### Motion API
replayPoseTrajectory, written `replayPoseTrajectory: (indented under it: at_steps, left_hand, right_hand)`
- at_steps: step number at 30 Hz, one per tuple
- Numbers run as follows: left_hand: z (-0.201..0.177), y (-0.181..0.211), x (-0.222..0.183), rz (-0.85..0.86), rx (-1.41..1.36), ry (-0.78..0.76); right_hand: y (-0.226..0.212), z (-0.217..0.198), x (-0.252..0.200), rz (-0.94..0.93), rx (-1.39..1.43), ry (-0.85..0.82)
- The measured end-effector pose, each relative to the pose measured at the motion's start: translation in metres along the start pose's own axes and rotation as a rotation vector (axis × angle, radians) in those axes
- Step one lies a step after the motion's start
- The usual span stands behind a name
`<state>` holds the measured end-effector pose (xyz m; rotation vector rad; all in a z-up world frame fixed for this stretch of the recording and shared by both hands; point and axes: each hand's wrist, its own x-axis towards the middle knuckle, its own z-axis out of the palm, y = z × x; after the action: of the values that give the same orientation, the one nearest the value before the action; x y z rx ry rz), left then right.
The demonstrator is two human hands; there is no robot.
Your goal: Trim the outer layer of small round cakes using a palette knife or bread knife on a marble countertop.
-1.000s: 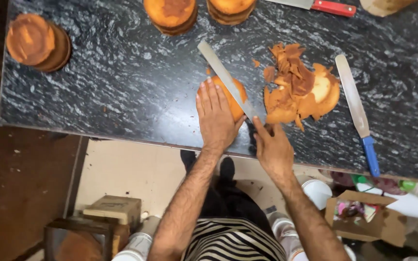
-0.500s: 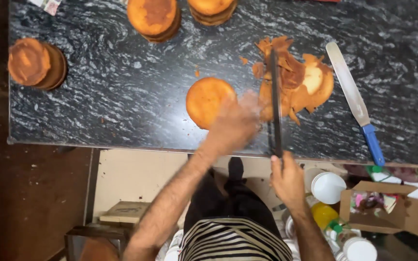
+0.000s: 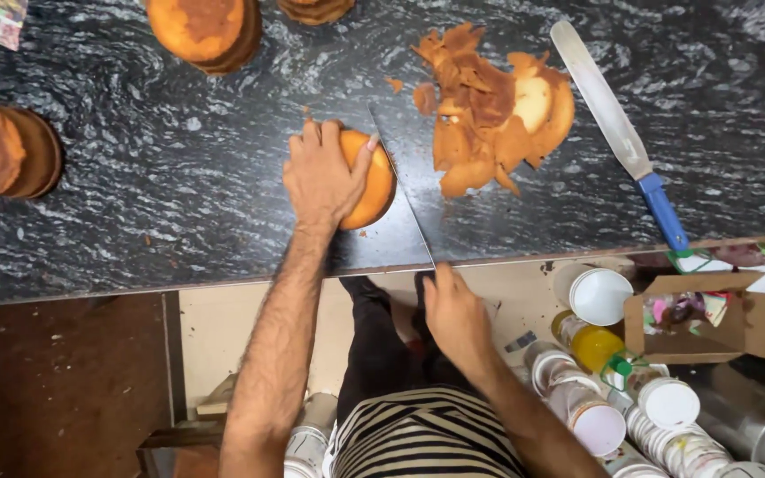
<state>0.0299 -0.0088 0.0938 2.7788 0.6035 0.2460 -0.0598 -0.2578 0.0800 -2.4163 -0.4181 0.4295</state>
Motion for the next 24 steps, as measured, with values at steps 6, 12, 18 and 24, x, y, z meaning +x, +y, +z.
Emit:
replayPoseTrajectory:
  at_steps: [6, 12, 18, 24]
  left_hand:
    - [0.009, 0.001, -0.011, -0.270, 0.018, 0.029]
    - [0.004, -0.014, -0.007, 0.221, 0.048, 0.100]
    - [-0.002, 0.002, -0.010, 0.016, 0.056, -0.025]
    - [0.017, -0.008, -0.019, -0.298, 0.057, 0.102]
  right_hand:
    - [0.022, -0.015, -0.059, 0.047, 0.004, -0.083]
    - [-0.018, 0.001, 0.020, -0.025, 0.004, 0.000]
    - [0.012, 0.007, -0.023, 0.018, 0.015, -0.037]
    - [0.009, -0.018, -0.062, 0.057, 0.004, -0.068]
